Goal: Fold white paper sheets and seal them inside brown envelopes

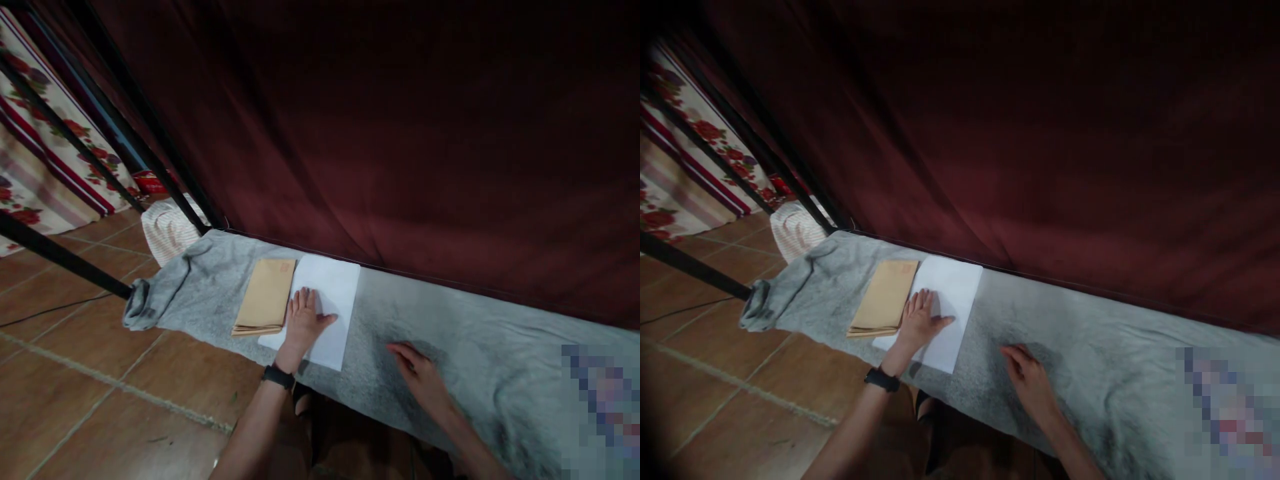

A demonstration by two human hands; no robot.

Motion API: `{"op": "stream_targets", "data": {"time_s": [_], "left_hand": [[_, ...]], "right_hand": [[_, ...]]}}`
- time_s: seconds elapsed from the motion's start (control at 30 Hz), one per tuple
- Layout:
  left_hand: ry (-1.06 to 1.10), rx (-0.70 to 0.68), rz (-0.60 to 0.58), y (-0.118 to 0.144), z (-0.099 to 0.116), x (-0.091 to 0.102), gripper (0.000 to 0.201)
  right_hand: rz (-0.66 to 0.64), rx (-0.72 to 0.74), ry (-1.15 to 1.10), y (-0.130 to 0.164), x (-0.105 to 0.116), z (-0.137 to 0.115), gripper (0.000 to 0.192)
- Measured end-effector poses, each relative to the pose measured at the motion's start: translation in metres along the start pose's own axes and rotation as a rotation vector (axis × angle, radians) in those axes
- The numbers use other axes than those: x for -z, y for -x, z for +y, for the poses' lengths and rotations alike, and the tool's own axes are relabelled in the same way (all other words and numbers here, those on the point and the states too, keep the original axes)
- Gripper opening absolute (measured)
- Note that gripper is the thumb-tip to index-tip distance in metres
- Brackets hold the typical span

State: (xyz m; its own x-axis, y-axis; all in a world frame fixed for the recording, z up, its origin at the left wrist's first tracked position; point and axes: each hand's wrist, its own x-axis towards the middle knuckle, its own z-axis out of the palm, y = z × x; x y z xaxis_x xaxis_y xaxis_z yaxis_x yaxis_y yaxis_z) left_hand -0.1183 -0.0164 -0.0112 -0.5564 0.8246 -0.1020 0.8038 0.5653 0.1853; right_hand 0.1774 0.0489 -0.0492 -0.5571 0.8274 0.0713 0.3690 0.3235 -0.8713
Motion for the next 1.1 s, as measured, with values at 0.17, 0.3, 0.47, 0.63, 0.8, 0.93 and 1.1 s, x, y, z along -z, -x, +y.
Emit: {"op": "stream_targets", "data": {"time_s": [0.17,0.3,0.47,0.63,0.8,0.93,1.1], "left_hand": [[0.027,0.019,-0.235,0.006,0.010,-0.002,0.117],[0.016,0.007,-0.275,0.009,0.007,0.005,0.115],[0.004,-0.010,-0.263,0.010,0.004,0.010,0.098],[-0.007,0.013,-0.042,0.007,-0.005,0.020,0.068],[0.006,0.021,-0.118,0.007,-0.012,0.021,0.075],[-0.006,0.013,-0.188,0.011,-0.008,0.018,0.087],[0.005,0.000,-0.289,0.010,-0.008,0.019,0.108]], "right_hand": [[-0.017,-0.215,-0.354,-0.029,-0.038,-0.021,0.027],[-0.036,-0.350,-0.493,-0.052,-0.079,-0.038,0.025],[0.022,-0.439,-0.483,-0.061,-0.104,-0.050,0.029],[-0.016,-0.536,-0.510,-0.064,-0.101,-0.059,0.027],[0.039,-0.531,-0.494,-0.064,-0.104,-0.062,0.022],[0.074,-0.571,-0.558,-0.060,-0.107,-0.066,0.026],[0.089,-0.608,-0.693,-0.059,-0.101,-0.078,0.029]]}}
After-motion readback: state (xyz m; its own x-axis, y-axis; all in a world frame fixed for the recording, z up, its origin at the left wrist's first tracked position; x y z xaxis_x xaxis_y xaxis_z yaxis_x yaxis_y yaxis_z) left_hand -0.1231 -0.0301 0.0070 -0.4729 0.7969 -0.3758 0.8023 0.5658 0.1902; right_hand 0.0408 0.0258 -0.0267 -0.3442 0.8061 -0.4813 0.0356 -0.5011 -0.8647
